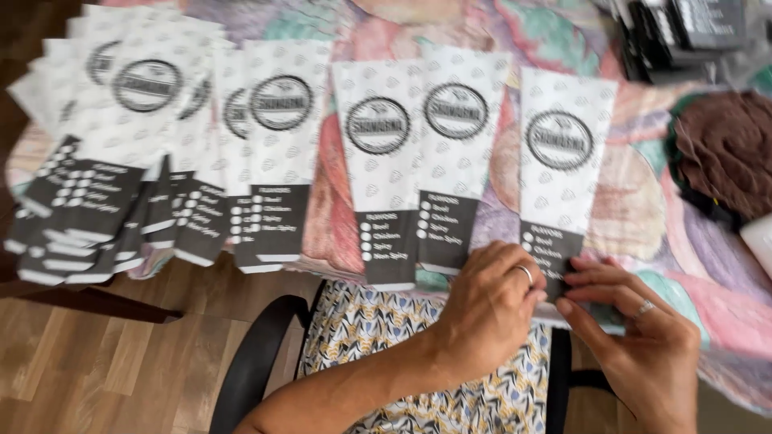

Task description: The person is applying glue to the edges of printed paper wrappers and folding them to create packaging sleeves.

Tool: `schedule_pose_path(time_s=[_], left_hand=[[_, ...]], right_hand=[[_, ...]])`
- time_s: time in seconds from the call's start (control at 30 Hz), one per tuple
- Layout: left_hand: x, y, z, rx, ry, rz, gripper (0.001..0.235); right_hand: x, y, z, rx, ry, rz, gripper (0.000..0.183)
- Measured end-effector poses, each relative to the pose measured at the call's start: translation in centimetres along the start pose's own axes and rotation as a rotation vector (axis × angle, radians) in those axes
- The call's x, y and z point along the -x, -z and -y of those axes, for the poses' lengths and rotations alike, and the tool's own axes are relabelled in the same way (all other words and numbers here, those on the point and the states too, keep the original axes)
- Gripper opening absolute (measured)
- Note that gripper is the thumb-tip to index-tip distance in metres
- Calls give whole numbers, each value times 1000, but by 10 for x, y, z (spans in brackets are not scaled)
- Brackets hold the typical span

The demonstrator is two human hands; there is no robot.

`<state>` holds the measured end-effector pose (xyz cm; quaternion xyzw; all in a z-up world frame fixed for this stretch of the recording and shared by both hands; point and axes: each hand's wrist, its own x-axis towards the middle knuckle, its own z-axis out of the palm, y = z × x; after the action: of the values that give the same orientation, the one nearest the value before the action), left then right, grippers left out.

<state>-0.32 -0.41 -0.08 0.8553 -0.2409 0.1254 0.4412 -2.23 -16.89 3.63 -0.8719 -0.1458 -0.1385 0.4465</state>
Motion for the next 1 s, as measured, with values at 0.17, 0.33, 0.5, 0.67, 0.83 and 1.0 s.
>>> schedule_pose_path(time_s=[0.17, 0.33, 0.5, 0.67, 0.83, 1.0], left_hand=[[0, 9, 8, 202, -22, 26, 17], [2, 10, 12, 259, -14, 49, 12], [5, -7, 18, 167, 13, 25, 9], [5, -11, 22, 175, 11, 44, 13], [6, -16, 26, 202, 16, 56, 27], [9, -12, 18, 142, -5, 57, 31]], right_hand=[[3, 6, -20, -74, -13, 81, 7], [6, 2, -18, -28, 15, 74, 11], [6, -15, 18, 56, -76, -62, 13], [9, -10, -8, 49, 48, -22, 13], [9, -2, -24, 42, 59, 41, 14], [12, -4, -34, 146, 258, -12, 23]])
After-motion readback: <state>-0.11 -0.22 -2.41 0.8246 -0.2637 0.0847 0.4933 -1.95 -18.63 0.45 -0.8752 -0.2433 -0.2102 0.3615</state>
